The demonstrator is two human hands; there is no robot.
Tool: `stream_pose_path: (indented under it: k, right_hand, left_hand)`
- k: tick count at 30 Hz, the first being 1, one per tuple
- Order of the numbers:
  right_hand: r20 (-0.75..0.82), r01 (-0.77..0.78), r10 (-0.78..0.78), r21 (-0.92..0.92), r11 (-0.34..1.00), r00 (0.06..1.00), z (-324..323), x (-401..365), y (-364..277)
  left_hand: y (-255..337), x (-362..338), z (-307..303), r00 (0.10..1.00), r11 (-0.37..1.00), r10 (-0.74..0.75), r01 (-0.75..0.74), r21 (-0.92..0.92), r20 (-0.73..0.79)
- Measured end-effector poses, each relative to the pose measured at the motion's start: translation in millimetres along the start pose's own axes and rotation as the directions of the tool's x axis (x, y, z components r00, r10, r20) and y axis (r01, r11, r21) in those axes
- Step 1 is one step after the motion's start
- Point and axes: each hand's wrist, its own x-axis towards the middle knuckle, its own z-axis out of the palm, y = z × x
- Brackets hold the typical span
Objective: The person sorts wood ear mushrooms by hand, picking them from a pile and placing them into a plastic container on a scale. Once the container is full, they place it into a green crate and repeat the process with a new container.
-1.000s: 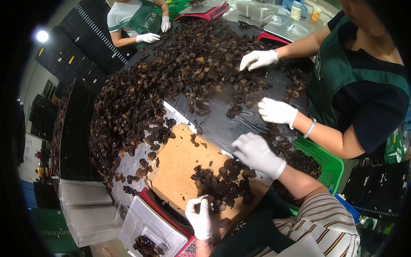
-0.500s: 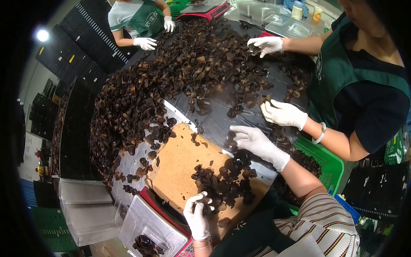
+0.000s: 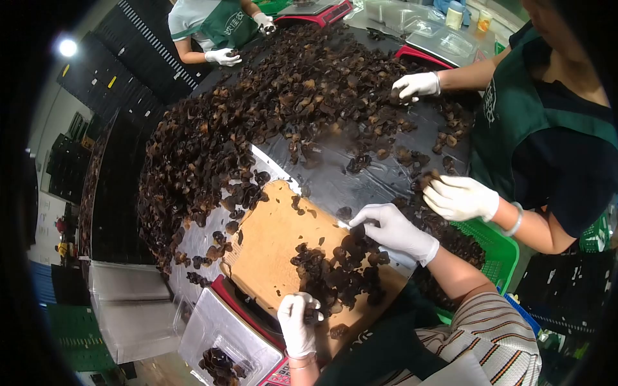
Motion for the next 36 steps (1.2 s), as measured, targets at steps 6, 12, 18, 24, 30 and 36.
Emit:
stream_pose_path:
  k: [6,12,18,24,30,36]
  right_hand:
    - [0.034,0.272,-0.281,0.157,0.949,0.959,25.3,-11.0,-16.6]
    - [0.191,0.372,-0.383,0.090,0.924,0.904,51.9,-31.3,-30.2]
    - [0.114,0.243,-0.224,-0.650,0.720,0.968,7.2,-24.1,3.3]
    - [-0.047,0.097,-0.176,-0.682,0.725,0.983,-6.7,-25.2,21.6]
    - [0.040,-0.293,0.299,0.370,0.882,0.953,10.9,-21.3,-7.6]
    - [0.133,0.078,-0.105,0.199,0.977,0.986,32.7,-27.8,-24.5]
  left_hand:
    - [1.1,3.5,23.1,0.990,0.978,-0.067,0.041,0.203,0.122]
    - [-5.4,0.8,35.6,0.993,0.978,-0.068,0.047,0.205,0.096]
    - [-7.4,1.9,13.2,0.999,0.963,0.031,-0.033,0.269,0.010]
    - [-21.3,6.0,10.3,0.983,0.885,0.185,-0.171,0.433,0.010]
    - [-3.9,0.6,22.4,0.998,0.986,0.006,-0.017,0.164,0.065]
    - [3.4,-0.5,27.2,0.984,0.992,-0.126,0.121,0.044,0.128]
